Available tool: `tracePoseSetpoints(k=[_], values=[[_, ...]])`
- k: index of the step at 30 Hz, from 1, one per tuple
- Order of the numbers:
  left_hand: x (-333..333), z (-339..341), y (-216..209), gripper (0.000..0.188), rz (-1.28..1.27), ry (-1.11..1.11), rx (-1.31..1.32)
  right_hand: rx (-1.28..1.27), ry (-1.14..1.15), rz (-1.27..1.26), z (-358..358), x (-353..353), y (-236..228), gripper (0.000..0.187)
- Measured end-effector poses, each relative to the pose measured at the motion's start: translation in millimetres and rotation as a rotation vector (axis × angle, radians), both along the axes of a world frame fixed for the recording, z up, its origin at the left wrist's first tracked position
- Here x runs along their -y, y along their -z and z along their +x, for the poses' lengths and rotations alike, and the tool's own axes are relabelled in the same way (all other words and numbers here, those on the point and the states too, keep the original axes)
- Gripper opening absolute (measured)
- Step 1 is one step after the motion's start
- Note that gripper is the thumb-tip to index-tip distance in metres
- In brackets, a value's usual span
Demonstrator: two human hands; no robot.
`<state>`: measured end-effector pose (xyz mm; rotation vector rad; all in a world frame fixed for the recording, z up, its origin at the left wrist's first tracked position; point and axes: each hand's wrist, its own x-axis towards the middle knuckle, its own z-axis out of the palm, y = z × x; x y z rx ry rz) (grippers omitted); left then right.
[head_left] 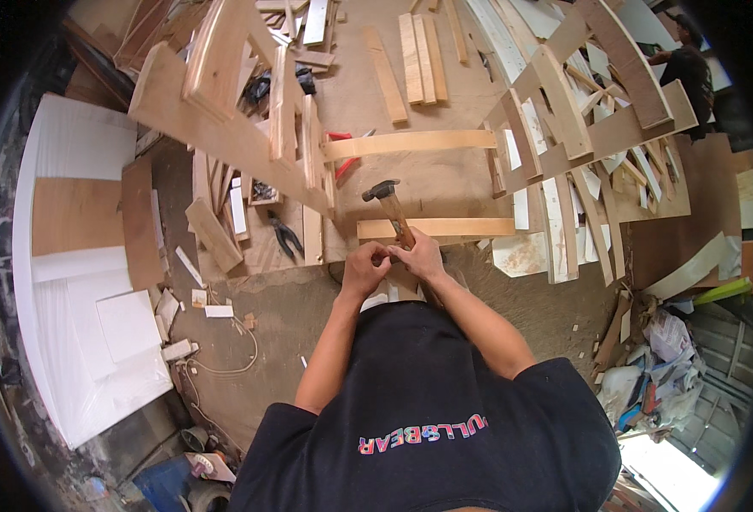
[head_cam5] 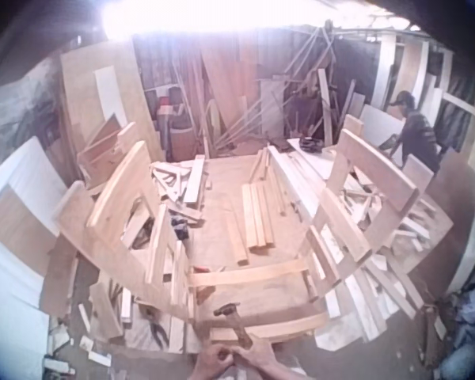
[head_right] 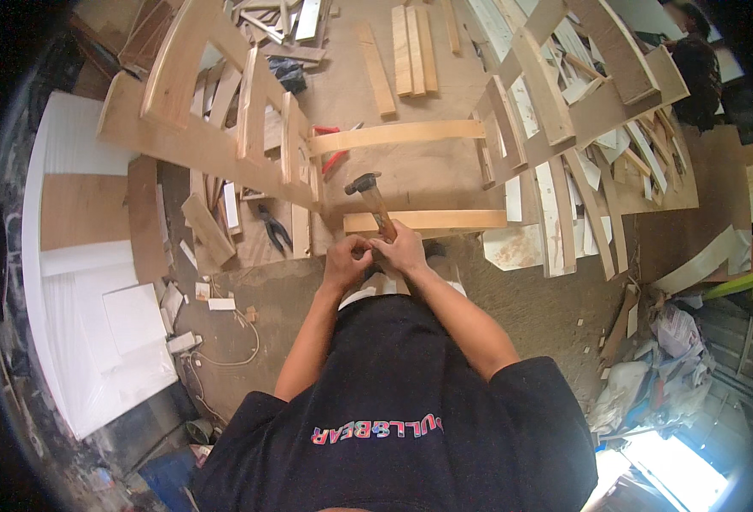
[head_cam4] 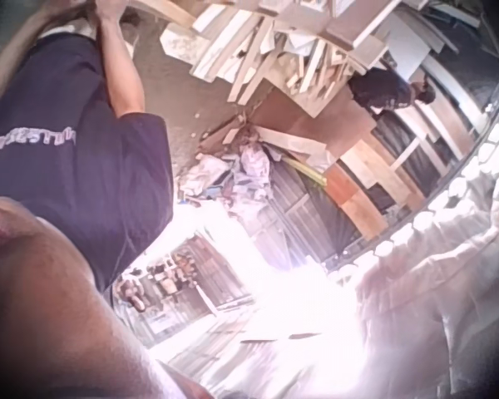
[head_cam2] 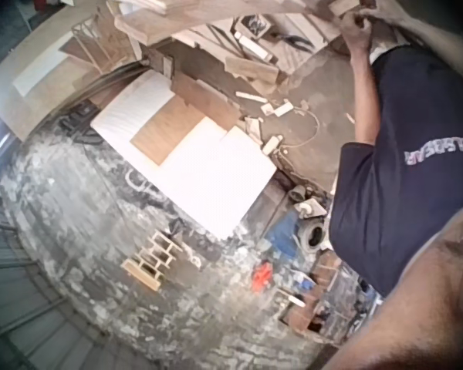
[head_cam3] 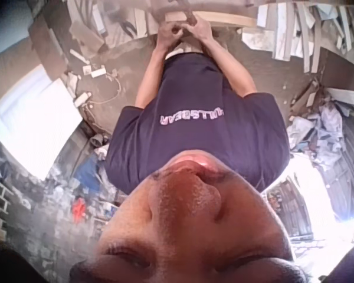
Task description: The person assembles a wooden chair frame by aligning wooden components and hammering nails into the joints. The person uses a hammer to secure pieces and retrieves nails from a small container on the workbench.
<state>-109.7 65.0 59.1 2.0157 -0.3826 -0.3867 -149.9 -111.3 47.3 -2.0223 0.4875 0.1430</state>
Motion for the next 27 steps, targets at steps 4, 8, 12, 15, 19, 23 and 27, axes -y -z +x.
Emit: tracePoseSetpoints(k=[4,8,12,15,19,23,27], values=[[-14,-7,-7,0.013,-0.036,-0.153,-0.057,-0.042,-0.021,0.159,0,-17,3,0.039],[-24,-7,-3,0.015,-0.008,-0.257,-0.144,0.006,-0.077,0.234,-5,-24,12,0.04],[-21,-10,14,0.02,-0.463,-0.386,-0.417,0.005,-0.036,0.231,-5,-32,9,0.04],[-23,-13,35,0.025,-0.713,-0.408,-0.7,0.043,0.018,0.238,-3,-36,15,0.041],[-19,-10,49,0.022,-0.719,-0.417,-0.728,0.104,0.058,0.177,-4,-39,19,0.036],[-18,8,62,0.016,-0.222,-0.506,-0.174,0.137,0.121,-0.017,-11,-38,18,0.035],[-18,26,70,0.015,-0.063,-0.6,-0.046,0.146,0.173,-0.095,-30,-25,25,0.037]])
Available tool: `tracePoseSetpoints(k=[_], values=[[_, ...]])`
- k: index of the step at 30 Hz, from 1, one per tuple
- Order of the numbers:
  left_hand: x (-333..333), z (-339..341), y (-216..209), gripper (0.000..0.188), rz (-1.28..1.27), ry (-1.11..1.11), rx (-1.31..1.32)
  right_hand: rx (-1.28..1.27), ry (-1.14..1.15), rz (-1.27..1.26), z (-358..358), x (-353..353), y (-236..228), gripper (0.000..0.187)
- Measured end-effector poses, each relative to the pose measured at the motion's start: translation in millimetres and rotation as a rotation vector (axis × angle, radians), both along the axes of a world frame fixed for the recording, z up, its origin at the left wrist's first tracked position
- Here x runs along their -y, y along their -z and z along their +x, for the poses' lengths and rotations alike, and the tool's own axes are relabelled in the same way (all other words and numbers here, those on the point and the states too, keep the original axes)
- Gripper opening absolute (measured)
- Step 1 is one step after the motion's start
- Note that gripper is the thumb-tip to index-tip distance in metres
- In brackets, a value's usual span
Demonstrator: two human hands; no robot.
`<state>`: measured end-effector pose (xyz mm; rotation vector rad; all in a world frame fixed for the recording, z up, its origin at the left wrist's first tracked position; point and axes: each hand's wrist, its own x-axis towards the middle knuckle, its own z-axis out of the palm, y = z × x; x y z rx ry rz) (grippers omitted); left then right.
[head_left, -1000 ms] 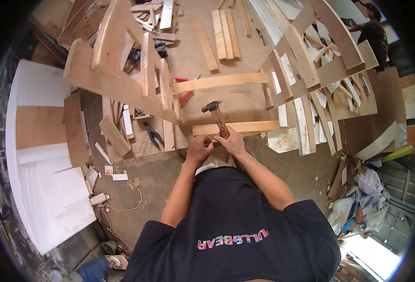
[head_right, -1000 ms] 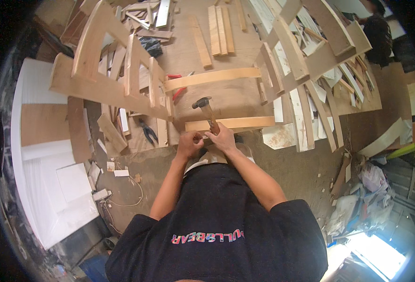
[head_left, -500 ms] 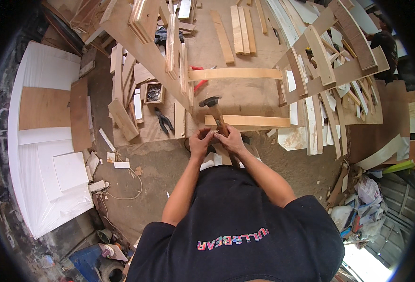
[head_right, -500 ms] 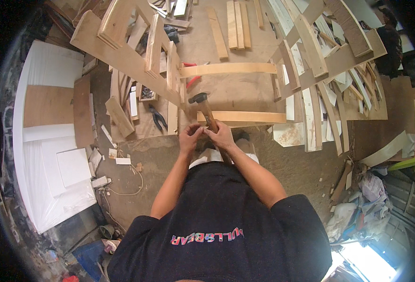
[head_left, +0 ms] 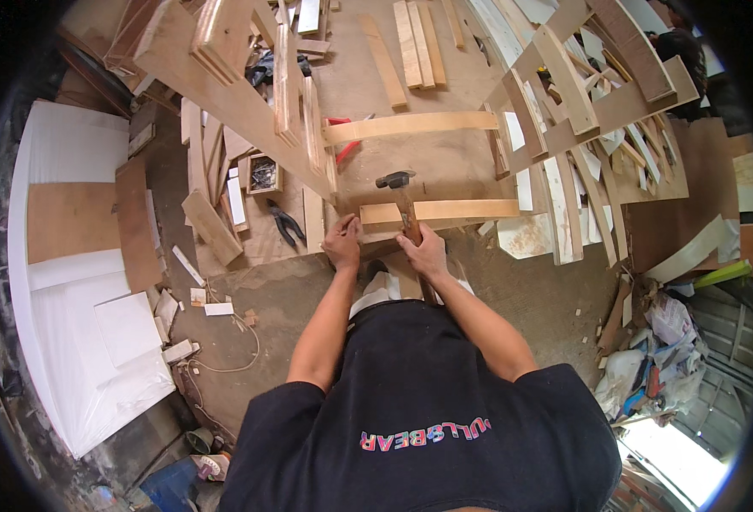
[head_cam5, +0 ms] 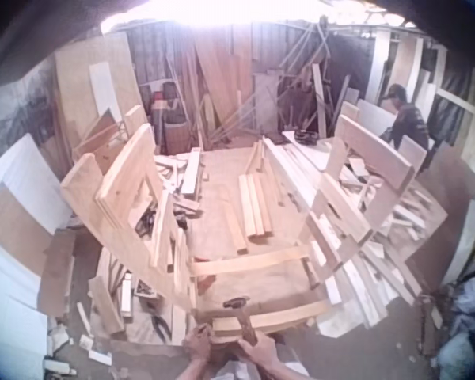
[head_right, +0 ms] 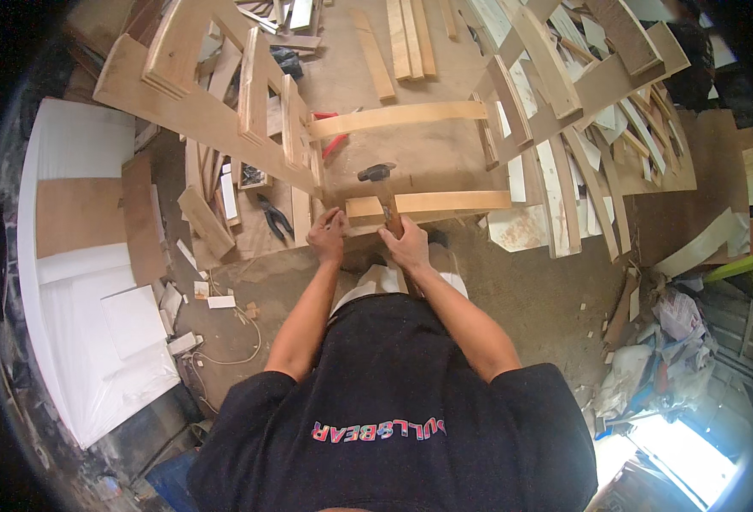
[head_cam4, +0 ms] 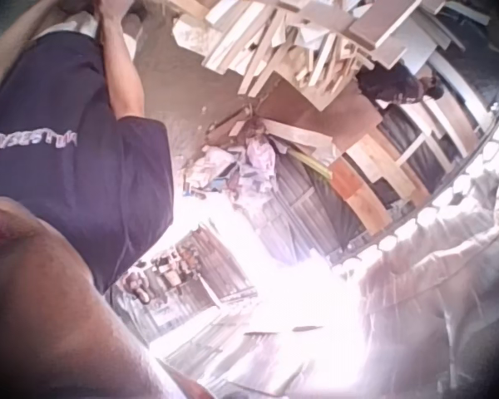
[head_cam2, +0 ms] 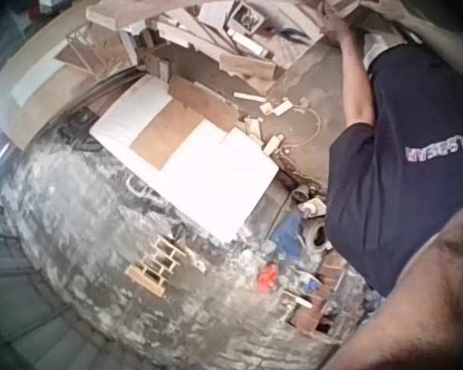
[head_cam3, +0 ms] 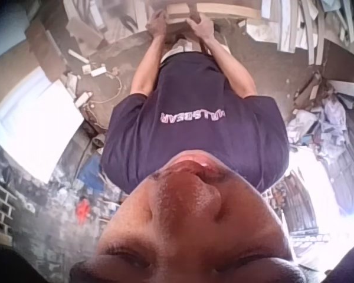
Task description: The person assembles a wooden chair frame by aligning wooden components and hammering nails into the joints. The person uses a hammer to secure pieces and retrieves nails from a small container on the workbench.
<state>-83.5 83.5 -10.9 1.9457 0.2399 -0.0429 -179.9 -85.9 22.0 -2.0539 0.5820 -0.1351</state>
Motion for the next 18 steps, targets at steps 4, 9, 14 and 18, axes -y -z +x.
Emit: tracePoseSetpoints(k=[4,9,14,18], values=[[1,6,15,0.016,0.131,0.11,0.226,-0.047,0.072,0.036,-13,8,-13,0.035],[6,3,25,0.016,0.144,0.169,0.25,-0.105,0.116,0.078,-15,16,-15,0.035],[5,5,27,0.017,0.219,0.2,0.376,-0.083,0.088,0.088,-12,15,-16,0.039],[5,4,31,0.018,0.2,0.183,0.385,-0.101,0.04,0.079,-7,12,-19,0.038]])
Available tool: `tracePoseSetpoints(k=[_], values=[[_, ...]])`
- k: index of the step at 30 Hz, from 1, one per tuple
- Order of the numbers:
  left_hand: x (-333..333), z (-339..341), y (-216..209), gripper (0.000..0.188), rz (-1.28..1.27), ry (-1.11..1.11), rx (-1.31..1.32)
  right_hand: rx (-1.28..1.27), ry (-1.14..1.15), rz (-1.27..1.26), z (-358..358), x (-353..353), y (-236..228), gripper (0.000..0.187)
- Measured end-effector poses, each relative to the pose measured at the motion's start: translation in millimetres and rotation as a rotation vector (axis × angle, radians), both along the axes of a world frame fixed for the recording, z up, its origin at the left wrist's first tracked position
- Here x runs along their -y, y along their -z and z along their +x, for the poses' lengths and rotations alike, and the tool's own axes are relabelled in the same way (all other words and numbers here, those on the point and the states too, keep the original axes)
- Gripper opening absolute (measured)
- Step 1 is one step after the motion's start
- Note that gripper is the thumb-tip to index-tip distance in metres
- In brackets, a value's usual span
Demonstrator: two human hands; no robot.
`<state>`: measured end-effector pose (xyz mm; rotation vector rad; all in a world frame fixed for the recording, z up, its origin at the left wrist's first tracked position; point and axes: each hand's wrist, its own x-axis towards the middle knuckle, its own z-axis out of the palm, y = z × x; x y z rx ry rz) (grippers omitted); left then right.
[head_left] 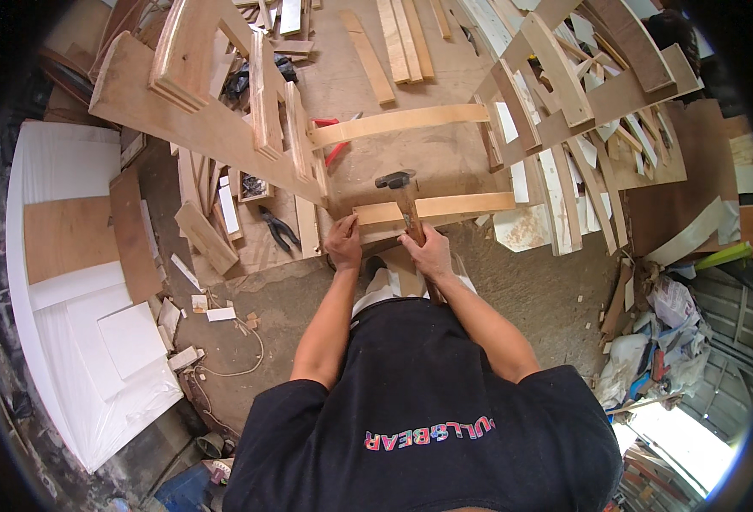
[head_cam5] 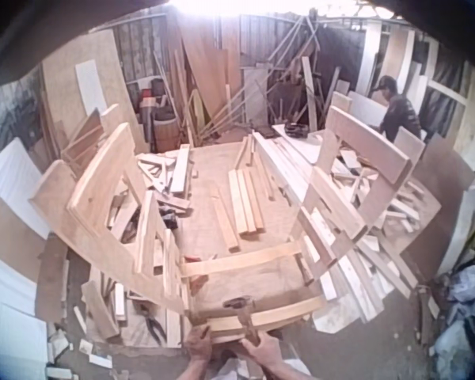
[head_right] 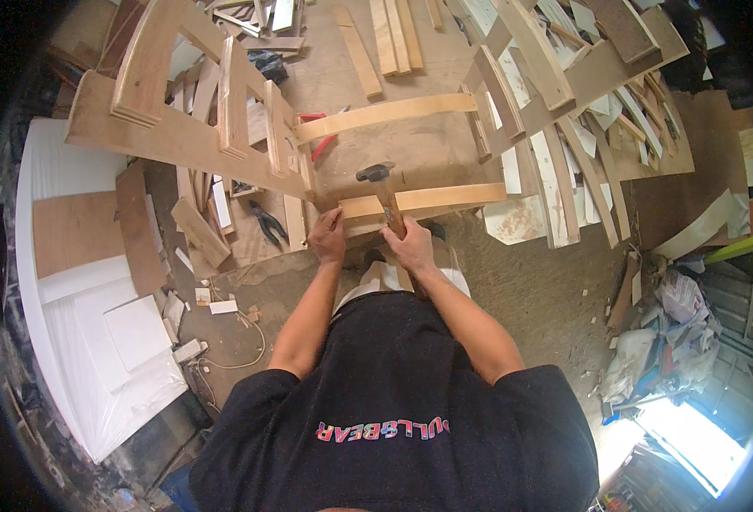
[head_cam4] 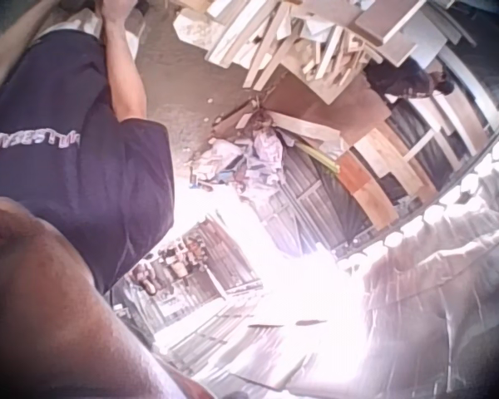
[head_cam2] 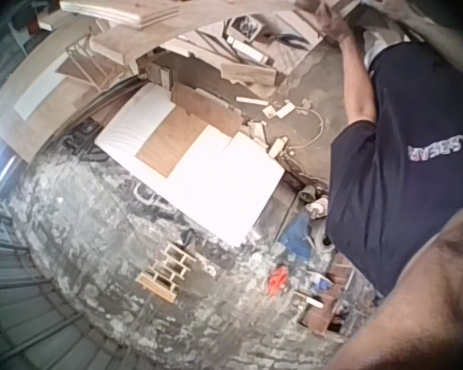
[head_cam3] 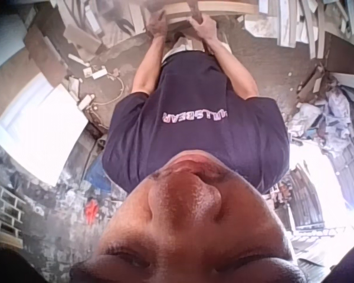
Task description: The person assembles a wooden chair frame by aligning wooden components and hammering nails into the joints. The person uses a hammer to secure pieces and retrieves nails from a small container on the workbench.
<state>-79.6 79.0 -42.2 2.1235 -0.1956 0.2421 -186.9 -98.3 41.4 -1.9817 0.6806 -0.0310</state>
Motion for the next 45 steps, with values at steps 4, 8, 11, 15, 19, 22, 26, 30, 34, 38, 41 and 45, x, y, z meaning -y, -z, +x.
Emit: tracePoseSetpoints(k=[4,8,11,15,19,22,26,30,34,38,41,45], values=[[-1,1,1,0.025,0.029,0.012,0.043,0.055,-0.088,-0.045,3,-4,0,0.035],[1,-2,2,0.037,-0.03,-0.029,-0.051,0.033,-0.22,-0.044,5,-6,-26,0.031],[5,0,-13,0.042,0.016,-0.011,-0.151,0.084,-0.335,-0.042,-1,-2,-23,0.032],[4,9,-25,0.043,0.108,0.029,-0.237,-0.008,-0.352,-0.07,-11,-7,-19,0.033],[1,9,-23,0.04,0.052,0.007,-0.273,0.009,-0.333,-0.082,-10,-8,-18,0.034],[0,10,-24,0.039,0.026,0.02,-0.264,0.017,-0.307,-0.079,-10,-8,-17,0.034],[1,11,-28,0.038,0.039,0.031,-0.264,0.019,-0.279,-0.088,-10,-10,-17,0.033],[6,11,-34,0.033,0.044,0.038,-0.252,0.011,-0.265,-0.077,-12,-9,-19,0.033],[2,13,-22,0.037,0.08,0.044,-0.275,0.019,-0.276,-0.082,-10,-12,-20,0.032],[3,12,-26,0.037,0.083,0.052,-0.266,0.037,-0.298,-0.111,-11,-11,-19,0.032],[5,11,-31,0.033,0.072,0.05,-0.237,-0.041,-0.35,-0.169,-10,-11,-23,0.033],[3,12,-25,0.032,0.113,0.025,-0.231,0.003,-0.338,-0.171,-9,-17,-32,0.032]])
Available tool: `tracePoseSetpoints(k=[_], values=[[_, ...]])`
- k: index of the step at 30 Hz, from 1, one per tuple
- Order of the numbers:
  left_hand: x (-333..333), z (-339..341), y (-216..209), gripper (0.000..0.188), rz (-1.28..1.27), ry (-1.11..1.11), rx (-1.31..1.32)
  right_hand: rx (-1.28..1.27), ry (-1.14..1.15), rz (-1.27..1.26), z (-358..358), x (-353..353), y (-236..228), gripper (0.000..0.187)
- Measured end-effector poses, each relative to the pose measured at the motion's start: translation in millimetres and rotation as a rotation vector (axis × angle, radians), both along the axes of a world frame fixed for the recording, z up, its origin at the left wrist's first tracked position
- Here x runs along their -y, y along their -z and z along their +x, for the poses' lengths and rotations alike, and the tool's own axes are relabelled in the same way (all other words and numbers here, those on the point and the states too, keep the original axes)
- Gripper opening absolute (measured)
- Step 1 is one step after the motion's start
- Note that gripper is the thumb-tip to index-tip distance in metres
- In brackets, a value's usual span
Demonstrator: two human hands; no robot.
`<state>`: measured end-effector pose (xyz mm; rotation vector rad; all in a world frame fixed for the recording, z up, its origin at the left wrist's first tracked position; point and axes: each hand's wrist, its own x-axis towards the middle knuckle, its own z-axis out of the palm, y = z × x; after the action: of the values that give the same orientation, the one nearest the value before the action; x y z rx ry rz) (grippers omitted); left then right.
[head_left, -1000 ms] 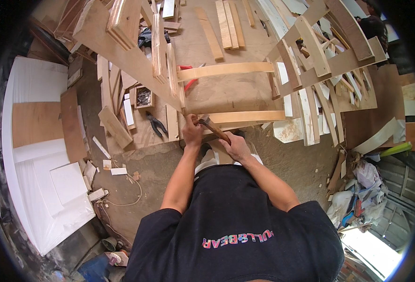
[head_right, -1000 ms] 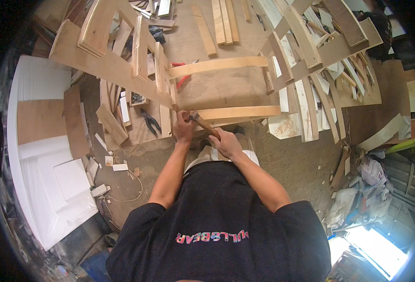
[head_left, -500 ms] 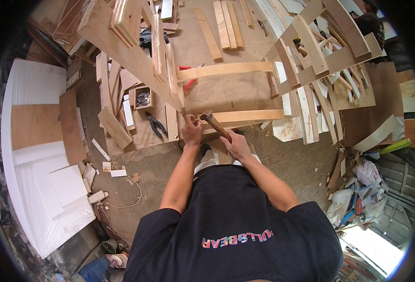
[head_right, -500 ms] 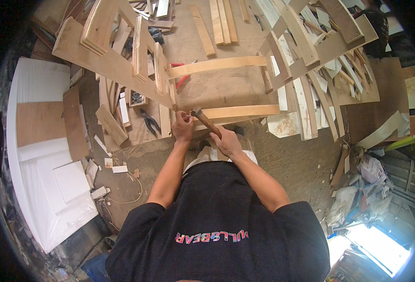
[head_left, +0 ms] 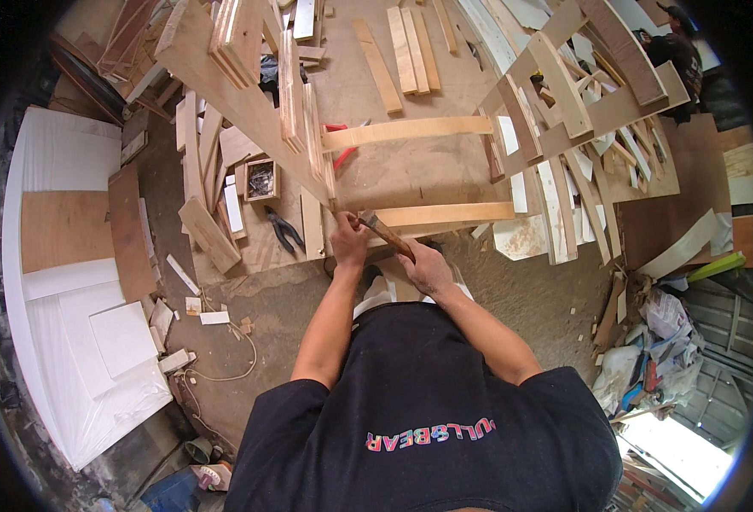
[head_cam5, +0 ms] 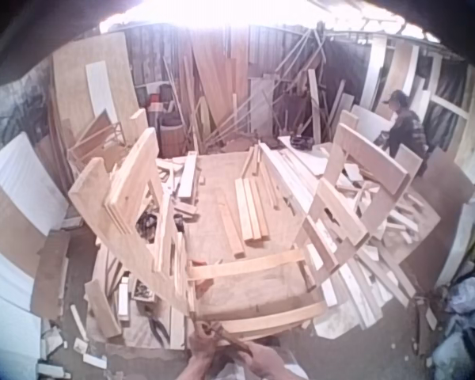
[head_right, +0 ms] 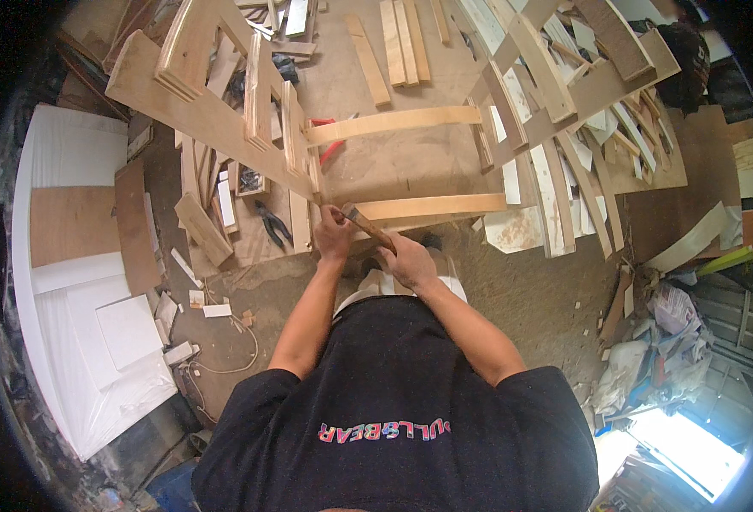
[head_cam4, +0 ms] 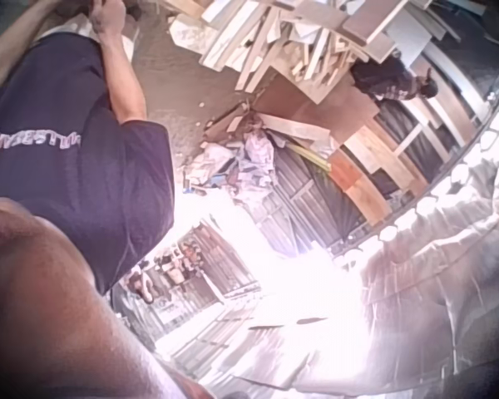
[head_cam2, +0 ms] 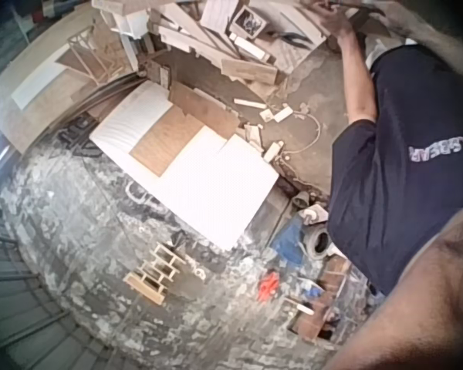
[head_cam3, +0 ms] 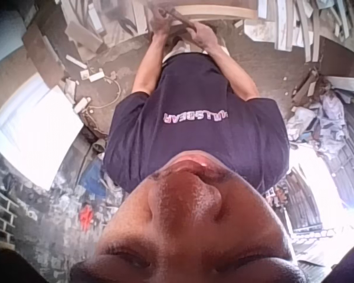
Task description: The person assembles a wooden chair frame by aligning wooden components and hammering nails into the joints. The person uses a hammer to secure pieces and retrieves nails from a small container on the workbench.
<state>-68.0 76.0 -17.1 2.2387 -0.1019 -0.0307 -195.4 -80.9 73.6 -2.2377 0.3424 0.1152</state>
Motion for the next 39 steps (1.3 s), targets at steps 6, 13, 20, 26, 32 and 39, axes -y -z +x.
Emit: tracePoseSetpoints(k=[6,13,20,26,32,39], values=[[0,-1,7,0.03,-0.064,-0.033,0.022,-0.095,0.007,-0.061,2,-4,8,0.028],[-3,3,6,0.033,-0.027,-0.006,-0.073,-0.056,0.002,-0.079,3,-8,11,0.028],[-7,8,6,0.034,0.023,0.015,-0.093,-0.103,-0.002,-0.114,4,-12,12,0.029],[-16,1,4,0.042,-0.185,0.059,0.01,-0.052,0.018,-0.073,-4,-9,9,0.037],[-28,-5,19,0.036,-0.219,-0.006,-0.124,-0.047,0.002,-0.018,-3,-13,11,0.03],[-25,0,11,0.027,-0.085,0.026,-0.172,-0.05,-0.024,-0.122,1,-22,8,0.03]])
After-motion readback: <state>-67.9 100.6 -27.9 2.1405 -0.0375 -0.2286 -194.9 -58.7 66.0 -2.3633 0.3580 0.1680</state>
